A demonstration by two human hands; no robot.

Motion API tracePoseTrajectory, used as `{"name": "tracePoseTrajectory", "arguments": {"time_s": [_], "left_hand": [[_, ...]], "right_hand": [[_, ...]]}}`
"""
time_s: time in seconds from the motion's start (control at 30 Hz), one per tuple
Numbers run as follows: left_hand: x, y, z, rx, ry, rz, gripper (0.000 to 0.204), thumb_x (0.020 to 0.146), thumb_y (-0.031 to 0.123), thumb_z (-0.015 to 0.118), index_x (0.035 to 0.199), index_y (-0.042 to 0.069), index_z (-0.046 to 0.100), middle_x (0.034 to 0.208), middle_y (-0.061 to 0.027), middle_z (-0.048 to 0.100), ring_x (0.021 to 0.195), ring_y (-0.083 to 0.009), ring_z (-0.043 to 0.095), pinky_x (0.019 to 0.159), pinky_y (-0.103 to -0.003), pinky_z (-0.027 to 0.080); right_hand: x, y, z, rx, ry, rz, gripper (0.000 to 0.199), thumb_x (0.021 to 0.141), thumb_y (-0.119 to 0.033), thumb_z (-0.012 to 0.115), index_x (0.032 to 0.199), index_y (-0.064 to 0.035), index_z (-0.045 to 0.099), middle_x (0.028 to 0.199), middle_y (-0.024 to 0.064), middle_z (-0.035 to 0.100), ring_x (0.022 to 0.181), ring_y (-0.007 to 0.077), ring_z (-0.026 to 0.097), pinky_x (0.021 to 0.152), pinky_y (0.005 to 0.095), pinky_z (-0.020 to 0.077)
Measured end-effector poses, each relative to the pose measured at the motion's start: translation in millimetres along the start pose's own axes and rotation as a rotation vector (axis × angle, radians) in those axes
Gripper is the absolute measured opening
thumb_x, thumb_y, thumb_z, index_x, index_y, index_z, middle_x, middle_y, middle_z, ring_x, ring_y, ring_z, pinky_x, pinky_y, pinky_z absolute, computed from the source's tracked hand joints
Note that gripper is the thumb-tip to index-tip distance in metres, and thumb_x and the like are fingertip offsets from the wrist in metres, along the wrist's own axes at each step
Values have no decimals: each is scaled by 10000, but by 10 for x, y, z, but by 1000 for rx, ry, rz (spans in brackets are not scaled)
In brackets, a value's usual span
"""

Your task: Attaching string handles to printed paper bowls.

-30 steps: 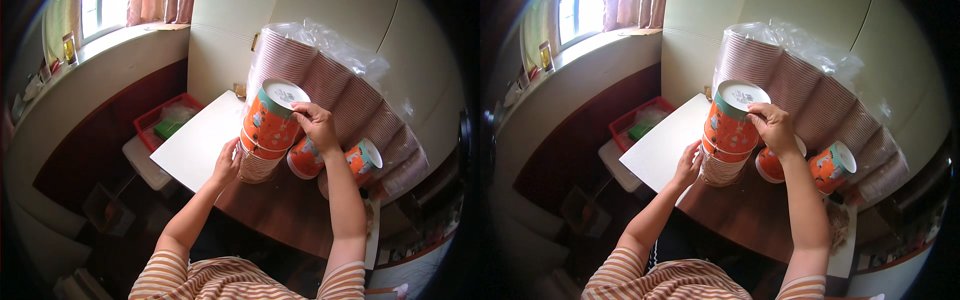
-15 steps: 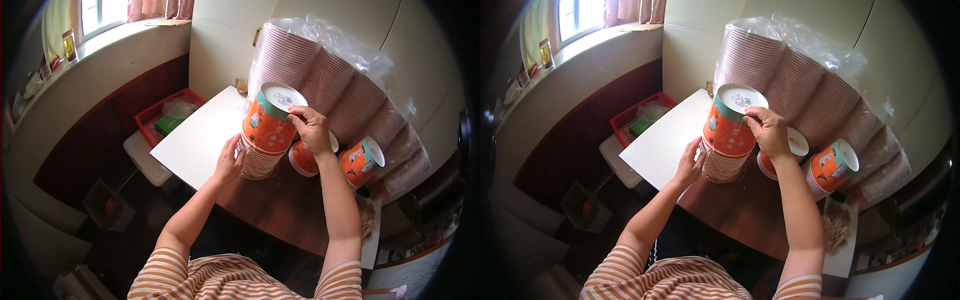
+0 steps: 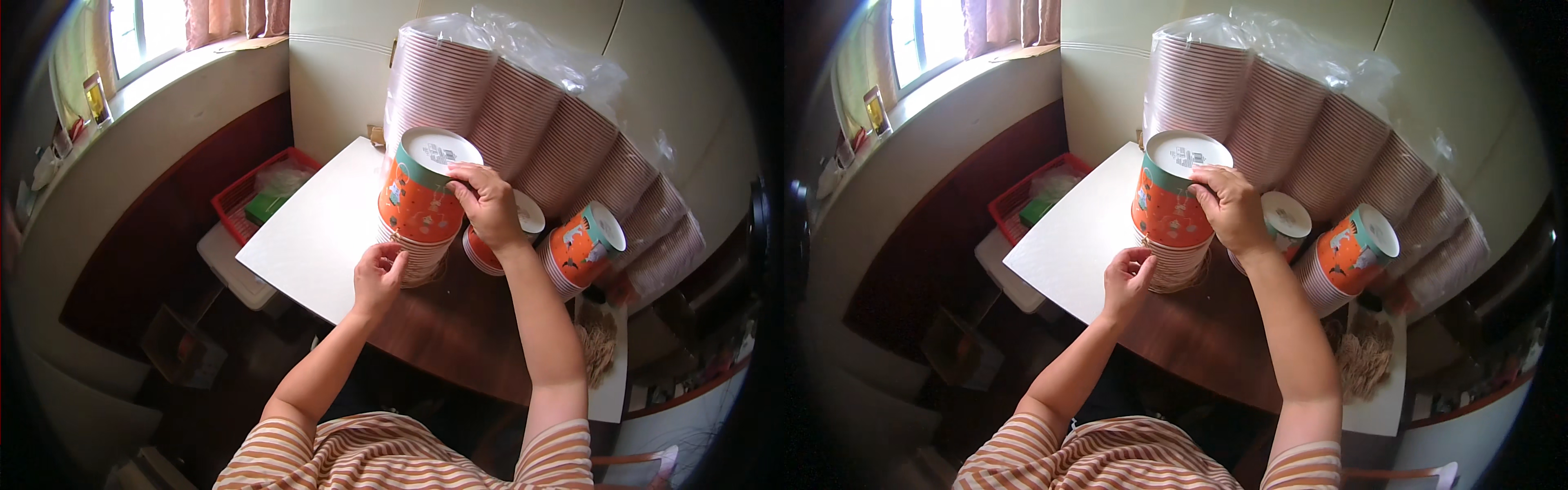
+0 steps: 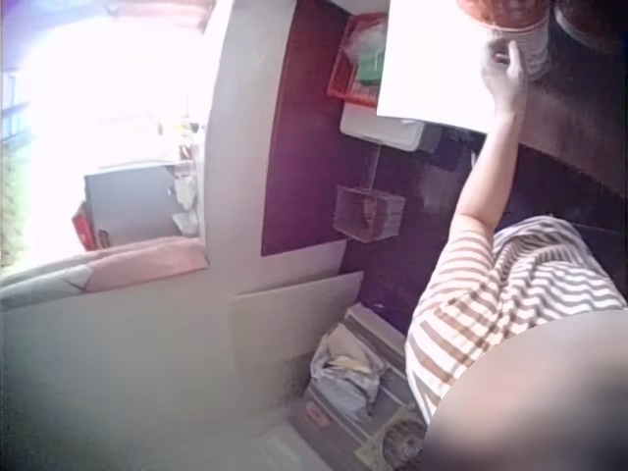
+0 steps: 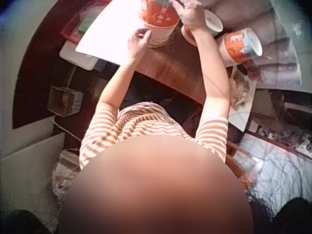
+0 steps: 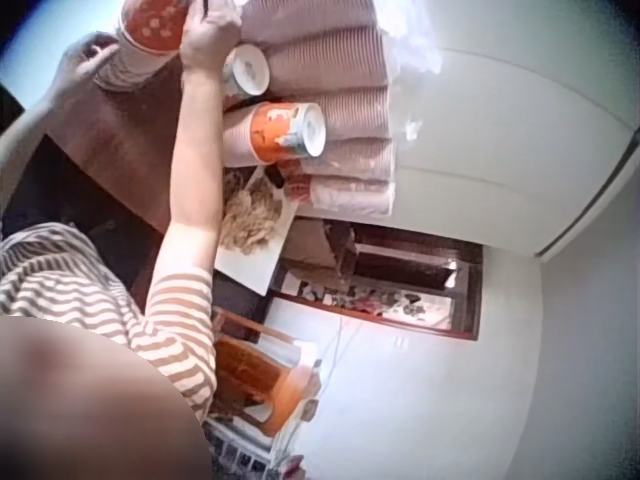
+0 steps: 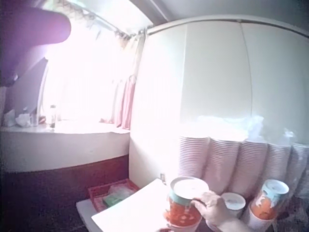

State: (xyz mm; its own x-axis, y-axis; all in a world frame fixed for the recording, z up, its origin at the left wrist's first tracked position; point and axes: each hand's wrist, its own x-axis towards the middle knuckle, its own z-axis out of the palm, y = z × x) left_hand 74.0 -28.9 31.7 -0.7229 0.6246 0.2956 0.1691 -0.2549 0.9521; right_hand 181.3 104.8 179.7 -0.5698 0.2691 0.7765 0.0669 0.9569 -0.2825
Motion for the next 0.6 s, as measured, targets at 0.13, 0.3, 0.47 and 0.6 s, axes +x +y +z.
{"name": "tracePoseTrajectory", "arguments": {"time_s": [0.13, 0.3, 0.47, 0.6], "left_hand": [[-15, -58, 117, -78, -30, -77, 250, 864, 177, 691, 991, -34, 644, 797, -28, 655, 641, -57, 544, 560, -216, 447], [-21, -35, 143, -173, 31, -218, 265, 853, 202, 719, 933, -43, 660, 777, -22, 652, 667, -54, 554, 593, -201, 451], [-29, -54, 316, -267, 169, -152, 231, 839, 172, 731, 902, -38, 658, 768, -12, 645, 681, -54, 557, 614, -193, 448], [-2, -84, 434, -366, 248, -139, 177, 844, 136, 716, 881, -25, 651, 764, 0, 638, 681, -58, 557, 623, -192, 451]], "right_hand": [[-58, 1, 5, -127, 3, -89, 318, 788, -16, 663, 1104, -39, 635, 1206, 152, 596, 1113, 317, 557, 949, 390, 455], [-279, -173, -12, -273, 196, -106, 329, 792, -5, 657, 1114, -47, 608, 1189, 133, 553, 1075, 311, 535, 913, 399, 450], [-792, -263, 178, -164, 244, 44, 113, 779, -30, 668, 868, -56, 604, 866, 88, 594, 815, 272, 575, 754, 378, 455], [-1213, -213, 480, 191, 218, 560, 91, 827, -95, 671, 836, -6, 652, 767, 91, 627, 681, 199, 608, 636, 315, 484]]}}
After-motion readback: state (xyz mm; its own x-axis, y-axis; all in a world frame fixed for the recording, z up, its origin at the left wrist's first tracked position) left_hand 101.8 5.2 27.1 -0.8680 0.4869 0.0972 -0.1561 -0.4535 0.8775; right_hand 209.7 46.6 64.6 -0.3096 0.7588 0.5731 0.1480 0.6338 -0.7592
